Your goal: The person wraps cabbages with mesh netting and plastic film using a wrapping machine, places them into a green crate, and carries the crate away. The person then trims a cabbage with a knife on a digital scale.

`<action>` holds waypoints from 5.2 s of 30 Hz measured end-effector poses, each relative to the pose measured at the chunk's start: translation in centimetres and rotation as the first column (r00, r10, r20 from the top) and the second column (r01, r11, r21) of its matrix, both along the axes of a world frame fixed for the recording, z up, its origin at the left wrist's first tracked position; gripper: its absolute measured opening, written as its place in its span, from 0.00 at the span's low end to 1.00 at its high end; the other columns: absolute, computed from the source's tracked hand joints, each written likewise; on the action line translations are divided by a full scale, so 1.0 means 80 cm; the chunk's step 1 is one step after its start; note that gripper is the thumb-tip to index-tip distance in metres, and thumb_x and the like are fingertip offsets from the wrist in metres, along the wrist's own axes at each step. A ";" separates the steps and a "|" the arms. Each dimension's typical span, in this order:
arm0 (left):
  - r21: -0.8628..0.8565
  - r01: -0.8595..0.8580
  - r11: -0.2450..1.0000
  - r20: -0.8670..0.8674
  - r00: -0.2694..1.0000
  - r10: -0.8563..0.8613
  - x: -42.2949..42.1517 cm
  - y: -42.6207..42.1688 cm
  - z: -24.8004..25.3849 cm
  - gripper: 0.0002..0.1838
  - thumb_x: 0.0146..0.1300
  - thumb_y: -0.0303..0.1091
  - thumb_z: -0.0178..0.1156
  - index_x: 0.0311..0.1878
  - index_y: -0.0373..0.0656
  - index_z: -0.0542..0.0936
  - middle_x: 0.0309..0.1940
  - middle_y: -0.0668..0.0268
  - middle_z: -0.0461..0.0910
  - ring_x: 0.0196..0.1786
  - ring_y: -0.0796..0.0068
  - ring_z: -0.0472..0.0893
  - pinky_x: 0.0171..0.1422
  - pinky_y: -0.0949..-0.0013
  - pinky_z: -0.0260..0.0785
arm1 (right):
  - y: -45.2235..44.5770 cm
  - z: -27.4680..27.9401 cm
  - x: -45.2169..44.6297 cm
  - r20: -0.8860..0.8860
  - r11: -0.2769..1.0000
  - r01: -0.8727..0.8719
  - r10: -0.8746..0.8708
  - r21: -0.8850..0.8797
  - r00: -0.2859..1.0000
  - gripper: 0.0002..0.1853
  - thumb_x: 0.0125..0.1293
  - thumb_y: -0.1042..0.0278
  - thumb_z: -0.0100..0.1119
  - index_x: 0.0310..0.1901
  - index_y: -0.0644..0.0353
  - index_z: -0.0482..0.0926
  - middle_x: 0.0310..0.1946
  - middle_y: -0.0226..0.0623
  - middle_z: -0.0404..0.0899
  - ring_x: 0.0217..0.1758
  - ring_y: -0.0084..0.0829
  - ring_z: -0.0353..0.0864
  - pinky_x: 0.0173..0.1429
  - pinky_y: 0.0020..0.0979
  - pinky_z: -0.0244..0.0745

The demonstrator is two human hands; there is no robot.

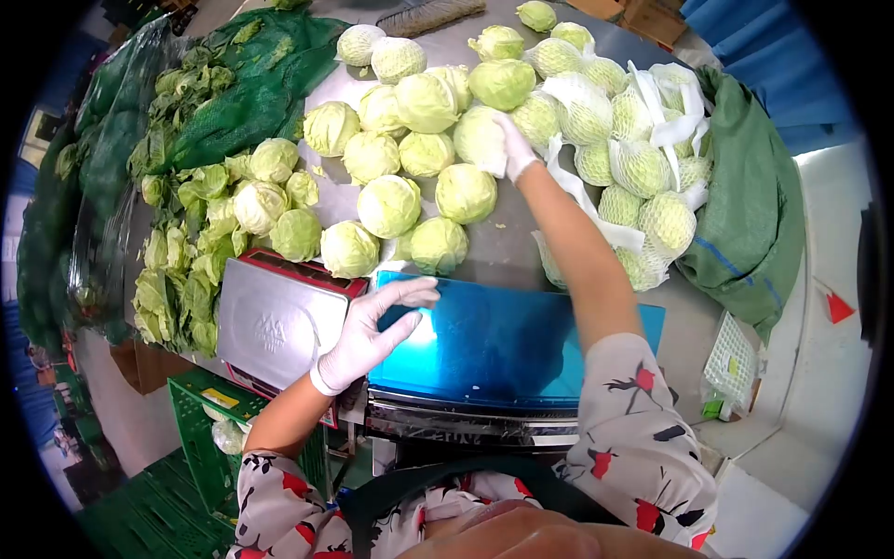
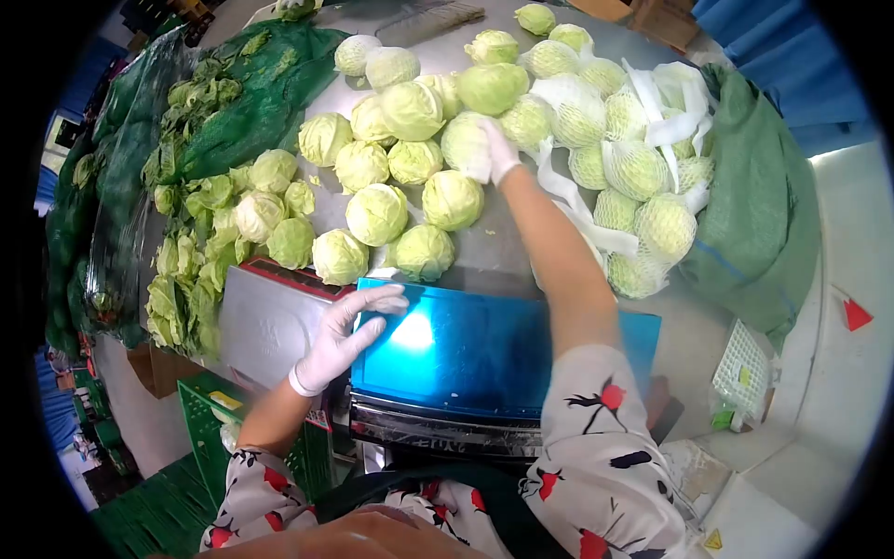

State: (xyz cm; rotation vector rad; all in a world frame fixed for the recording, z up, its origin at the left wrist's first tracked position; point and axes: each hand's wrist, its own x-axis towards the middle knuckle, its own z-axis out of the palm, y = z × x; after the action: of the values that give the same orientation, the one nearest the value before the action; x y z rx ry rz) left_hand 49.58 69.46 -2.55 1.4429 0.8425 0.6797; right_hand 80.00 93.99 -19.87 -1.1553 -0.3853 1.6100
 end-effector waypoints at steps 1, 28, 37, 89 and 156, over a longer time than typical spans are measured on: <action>-0.002 -0.033 0.999 0.023 0.999 0.033 0.002 0.001 0.002 0.22 0.68 0.23 0.58 0.66 0.37 0.75 0.51 0.61 0.84 0.56 0.71 0.83 0.66 0.65 0.71 | -0.024 0.016 0.007 -0.042 1.000 0.000 0.001 0.017 0.999 0.32 0.63 0.47 0.65 0.62 0.61 0.75 0.50 0.41 0.83 0.49 0.35 0.85 0.54 0.41 0.81; 0.681 0.036 0.731 -0.569 0.654 0.498 -0.026 -0.210 -0.011 0.39 0.58 0.46 0.70 0.69 0.38 0.70 0.39 0.61 0.81 0.47 0.59 0.77 0.57 0.58 0.66 | -0.670 0.199 -0.011 0.956 0.960 0.051 -0.266 0.274 -0.122 0.30 0.70 0.54 0.62 0.65 0.68 0.70 0.62 0.52 0.72 0.68 0.47 0.68 0.74 0.44 0.58; 0.660 -0.086 0.747 -0.607 0.524 0.597 -0.040 -0.268 -0.059 0.44 0.57 0.39 0.71 0.75 0.40 0.63 0.41 0.60 0.80 0.52 0.59 0.73 0.60 0.56 0.61 | -0.702 0.112 -0.025 0.955 0.986 0.166 0.029 0.021 -0.296 0.22 0.68 0.51 0.60 0.57 0.55 0.80 0.38 0.39 0.81 0.54 0.41 0.76 0.78 0.50 0.50; 0.464 0.402 0.789 -0.580 0.811 -0.072 0.189 -0.168 0.069 0.35 0.61 0.31 0.60 0.74 0.43 0.67 0.81 0.50 0.48 0.71 0.56 0.72 0.57 0.60 0.76 | -0.588 0.291 -0.027 0.892 0.764 -0.483 -0.269 0.427 0.363 0.10 0.67 0.63 0.58 0.46 0.58 0.75 0.36 0.43 0.83 0.35 0.45 0.85 0.40 0.40 0.80; -0.609 -0.621 0.493 0.220 0.465 0.857 -0.473 -0.372 -0.006 0.60 0.43 0.45 0.81 0.76 0.36 0.55 0.69 0.54 0.66 0.73 0.61 0.67 0.77 0.57 0.61 | -0.188 0.198 -0.741 0.815 0.351 -0.754 0.049 -0.555 -0.577 0.61 0.44 0.29 0.73 0.67 0.76 0.64 0.51 0.52 0.83 0.57 0.43 0.83 0.58 0.43 0.77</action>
State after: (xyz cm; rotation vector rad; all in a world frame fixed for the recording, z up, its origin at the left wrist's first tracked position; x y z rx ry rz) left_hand 11.77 39.72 -3.03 0.3111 1.1313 1.3804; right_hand 20.70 78.93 -4.01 -1.6043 -2.9775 0.5085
